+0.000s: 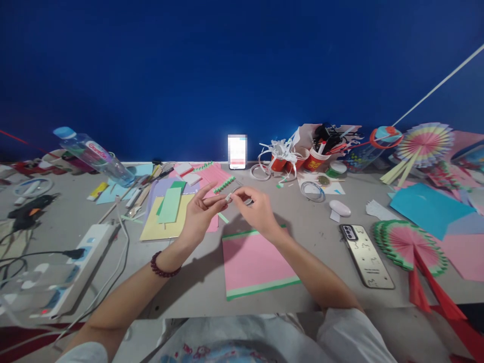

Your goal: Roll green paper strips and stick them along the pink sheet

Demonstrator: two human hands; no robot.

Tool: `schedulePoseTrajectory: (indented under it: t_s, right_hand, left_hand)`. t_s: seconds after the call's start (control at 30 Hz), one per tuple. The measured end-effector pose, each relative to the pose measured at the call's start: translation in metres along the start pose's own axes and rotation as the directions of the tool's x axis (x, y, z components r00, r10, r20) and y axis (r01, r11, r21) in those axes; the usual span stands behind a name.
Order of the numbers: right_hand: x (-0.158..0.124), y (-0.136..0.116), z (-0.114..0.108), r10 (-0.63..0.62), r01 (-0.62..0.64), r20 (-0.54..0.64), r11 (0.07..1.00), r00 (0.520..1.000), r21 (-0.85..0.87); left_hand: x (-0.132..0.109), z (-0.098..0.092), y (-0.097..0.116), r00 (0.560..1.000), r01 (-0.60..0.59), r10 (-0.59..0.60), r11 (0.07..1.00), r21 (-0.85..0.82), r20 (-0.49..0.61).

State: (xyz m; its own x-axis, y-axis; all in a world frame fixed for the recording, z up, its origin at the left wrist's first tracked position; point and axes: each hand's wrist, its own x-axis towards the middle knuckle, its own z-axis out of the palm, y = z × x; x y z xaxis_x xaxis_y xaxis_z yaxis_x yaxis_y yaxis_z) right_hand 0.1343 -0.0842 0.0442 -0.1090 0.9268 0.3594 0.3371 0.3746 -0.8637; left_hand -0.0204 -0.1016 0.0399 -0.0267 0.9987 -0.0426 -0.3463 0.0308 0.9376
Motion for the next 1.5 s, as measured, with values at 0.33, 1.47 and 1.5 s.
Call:
schedulePoseTrajectory:
  t_s: [0.33, 1.47, 1.5]
  right_hand:
    - [-0.0004, 0.0010, 0.0005, 0.007, -0.007, 0.004, 1.000, 1.000, -0.008]
    - [-0.0018, 0.0022, 0.0035, 0.050, -0.049, -0.009, 0.997, 0.999, 0.066]
    - [-0.0019, 0.0024, 0.0036, 0.049, -0.048, -0.012, 0.997, 0.999, 0.064]
  left_hand:
    - [-0.0021, 0.0028, -0.0010, 1.000, -0.009, 0.009, 1.000, -0.003, 0.001]
    - [-0.0065, 0.0056, -0.0077, 0.999, -0.029, 0.028, 0.999, -0.034, -0.016]
    - [-0.0066, 0.0057, -0.0080, 0.999, -0.032, 0.032, 0.999, -0.036, -0.017]
